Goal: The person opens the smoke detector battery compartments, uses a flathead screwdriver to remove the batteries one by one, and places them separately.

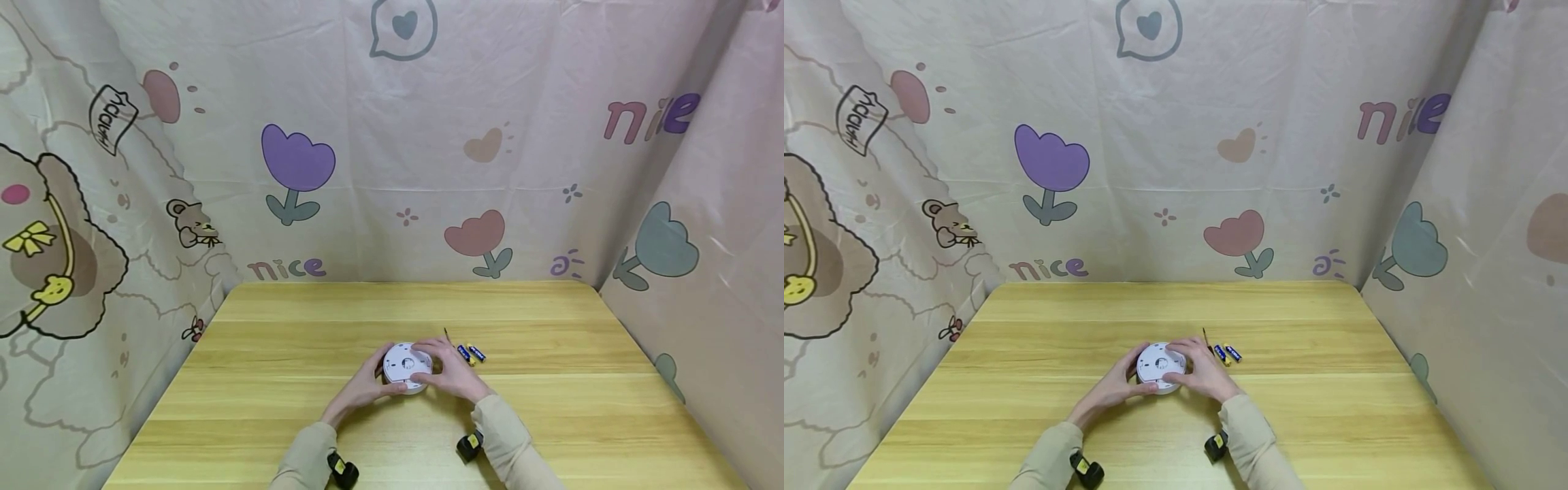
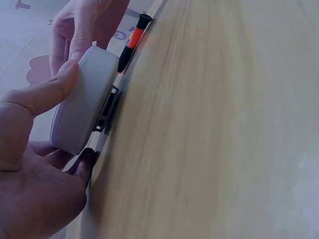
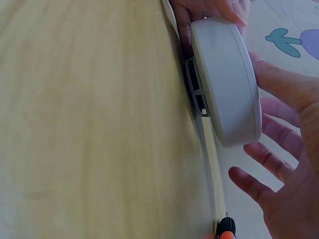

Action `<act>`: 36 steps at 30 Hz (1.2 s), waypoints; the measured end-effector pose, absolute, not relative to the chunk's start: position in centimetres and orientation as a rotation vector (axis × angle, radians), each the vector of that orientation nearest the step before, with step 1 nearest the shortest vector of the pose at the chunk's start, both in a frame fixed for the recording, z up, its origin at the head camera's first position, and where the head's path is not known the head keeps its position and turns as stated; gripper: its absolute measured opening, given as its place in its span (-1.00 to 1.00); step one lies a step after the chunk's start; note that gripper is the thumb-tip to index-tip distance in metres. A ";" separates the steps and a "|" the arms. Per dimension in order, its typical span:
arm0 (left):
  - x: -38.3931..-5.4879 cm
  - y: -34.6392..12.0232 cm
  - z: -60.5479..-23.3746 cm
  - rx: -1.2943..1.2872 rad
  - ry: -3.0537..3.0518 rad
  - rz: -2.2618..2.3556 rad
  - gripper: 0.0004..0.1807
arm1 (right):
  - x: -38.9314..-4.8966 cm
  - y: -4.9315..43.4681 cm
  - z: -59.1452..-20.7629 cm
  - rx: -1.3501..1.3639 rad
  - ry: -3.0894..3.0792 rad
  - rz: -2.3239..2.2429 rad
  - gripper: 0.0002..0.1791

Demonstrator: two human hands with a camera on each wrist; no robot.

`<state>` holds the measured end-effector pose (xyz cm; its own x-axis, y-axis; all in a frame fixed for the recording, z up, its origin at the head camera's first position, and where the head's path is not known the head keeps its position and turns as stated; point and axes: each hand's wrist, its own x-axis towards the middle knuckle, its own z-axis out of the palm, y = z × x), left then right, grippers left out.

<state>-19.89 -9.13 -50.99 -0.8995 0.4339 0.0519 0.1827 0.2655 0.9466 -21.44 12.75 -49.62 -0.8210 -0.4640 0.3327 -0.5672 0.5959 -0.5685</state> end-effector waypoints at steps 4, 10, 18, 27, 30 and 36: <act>-19.4 -9.1 -50.0 0.573 2.303 1.690 0.00 | -21.3 12.8 -49.8 0.833 -2.666 1.142 -0.30; -18.5 -9.1 -48.1 0.557 2.264 1.707 -0.13 | -21.0 12.6 -50.3 0.747 -2.648 1.406 -0.22; -18.7 -9.0 -48.0 0.573 2.272 1.736 -0.30 | -21.1 12.5 -51.0 0.718 -2.662 1.604 -0.26; -20.1 -9.2 -51.1 0.574 2.304 1.765 -0.30 | -19.8 12.5 -48.2 0.708 -2.672 1.770 -0.30; -20.3 -9.2 -51.2 0.573 2.308 1.781 -0.29 | -19.8 12.6 -48.3 0.680 -2.681 1.785 -0.30; -20.3 -9.2 -51.3 0.461 2.290 1.848 -0.29 | -19.9 12.6 -48.4 0.630 -2.681 1.805 -0.31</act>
<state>-20.32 -9.19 -51.31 -0.9392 0.3370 0.0662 0.1358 0.1875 0.9728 -19.89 12.62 -48.41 -0.9159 -0.3923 0.0855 -0.2268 0.3297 -0.9164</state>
